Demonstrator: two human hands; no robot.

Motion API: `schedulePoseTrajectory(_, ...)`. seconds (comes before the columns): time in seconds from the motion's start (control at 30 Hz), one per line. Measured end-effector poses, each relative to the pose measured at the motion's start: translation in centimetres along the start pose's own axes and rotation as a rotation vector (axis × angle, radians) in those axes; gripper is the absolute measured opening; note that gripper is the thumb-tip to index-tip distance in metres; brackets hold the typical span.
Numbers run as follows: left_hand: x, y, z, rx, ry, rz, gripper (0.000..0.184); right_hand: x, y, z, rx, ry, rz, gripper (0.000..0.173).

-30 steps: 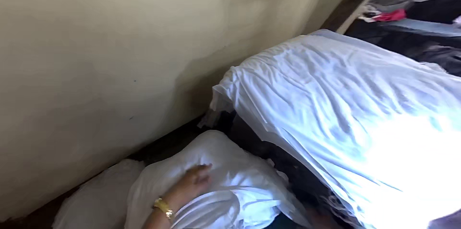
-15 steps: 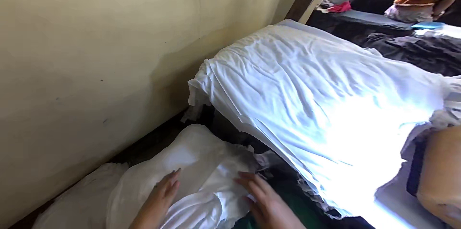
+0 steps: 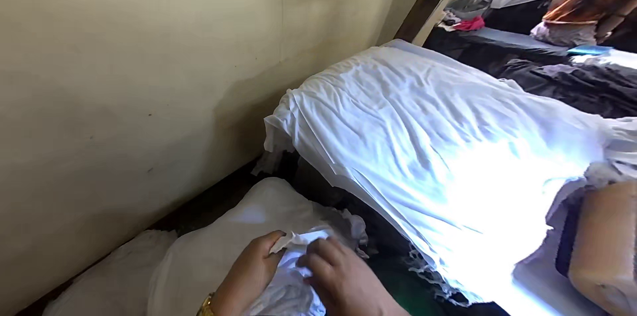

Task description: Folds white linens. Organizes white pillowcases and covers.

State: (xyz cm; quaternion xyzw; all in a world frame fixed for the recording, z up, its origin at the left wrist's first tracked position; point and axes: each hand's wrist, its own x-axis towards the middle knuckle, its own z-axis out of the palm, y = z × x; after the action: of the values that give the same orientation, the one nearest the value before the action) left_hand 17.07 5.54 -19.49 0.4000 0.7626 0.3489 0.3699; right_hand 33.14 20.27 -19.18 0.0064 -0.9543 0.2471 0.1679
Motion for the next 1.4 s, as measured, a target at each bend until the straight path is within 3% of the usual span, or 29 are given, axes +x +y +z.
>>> schedulePoseTrajectory(0.1,-0.2,0.7,-0.4,-0.010,-0.066,0.003,0.032,-1.8,-0.6,0.8,0.045,-0.351,0.073,0.023)
schedulePoseTrajectory(0.13,-0.5,0.6,0.0,0.012,-0.107,0.014,0.034,-2.1,-0.4,1.3,0.024,-0.394,0.101,0.023)
schedulePoseTrajectory(0.2,-1.0,0.4,1.0,0.092,-0.183,0.035,0.047,-1.8,0.1,1.5,0.011,-0.268,0.132,0.018)
schedulePoseTrajectory(0.27,-1.4,0.2,1.6,0.156,-0.193,-0.011,0.057,-0.8,0.9,1.3,-0.043,-0.021,0.100,0.010)
schedulePoseTrajectory(0.37,-0.7,0.4,0.5,0.075,-0.034,-0.109,0.036,0.0,1.1,1.3,-0.062,0.115,0.041,0.009)
schedulePoseTrajectory(0.53,0.4,0.7,-1.1,0.001,-0.030,-0.128,0.035,-1.1,0.1,2.2,0.019,-0.344,0.072,0.026)
schedulePoseTrajectory(0.6,0.3,0.3,-0.6,-0.032,-0.028,-0.125,0.036,-1.0,0.7,2.6,0.010,-0.373,0.133,0.015)
schedulePoseTrajectory(0.67,-0.1,0.0,-0.4,-0.078,0.061,-0.102,0.036,-0.6,1.4,1.9,0.063,-0.374,0.139,0.012)
schedulePoseTrajectory(0.77,-0.7,0.4,-1.7,-0.123,0.224,-0.077,0.037,0.8,1.1,-0.7,0.214,-0.730,0.237,0.023)
schedulePoseTrajectory(0.8,-0.8,0.7,-2.2,-0.127,0.229,-0.087,0.038,1.3,0.7,-0.7,0.238,-0.737,0.242,0.024)
schedulePoseTrajectory(0.93,-0.4,1.6,-2.5,-0.053,0.147,-0.111,0.035,4.3,-0.6,2.4,0.240,-0.479,0.301,0.028)
schedulePoseTrajectory(1.03,-0.5,1.6,-2.3,-0.057,0.158,-0.127,0.038,5.8,0.5,4.5,0.097,-0.792,0.521,0.040)
schedulePoseTrajectory(1.1,-0.7,1.4,-2.1,-0.109,0.165,-0.136,0.040,5.8,1.3,4.1,0.141,-0.883,0.579,0.046)
schedulePoseTrajectory(1.2,-0.7,0.3,-0.9,-0.123,0.120,-0.091,0.043,5.6,1.1,0.4,0.182,-0.777,0.447,0.031)
schedulePoseTrajectory(1.3,-0.2,0.4,0.7,0.100,-0.102,-0.173,0.060,3.5,1.8,-0.7,0.162,-0.323,0.199,0.011)
schedulePoseTrajectory(1.33,0.3,0.6,0.8,0.148,-0.140,-0.217,0.050,2.8,1.9,-0.2,0.136,-0.205,0.154,0.011)
schedulePoseTrajectory(1.4,0.8,0.7,0.2,0.126,-0.032,-0.238,0.033,1.4,1.2,0.6,0.132,-0.146,0.114,0.018)
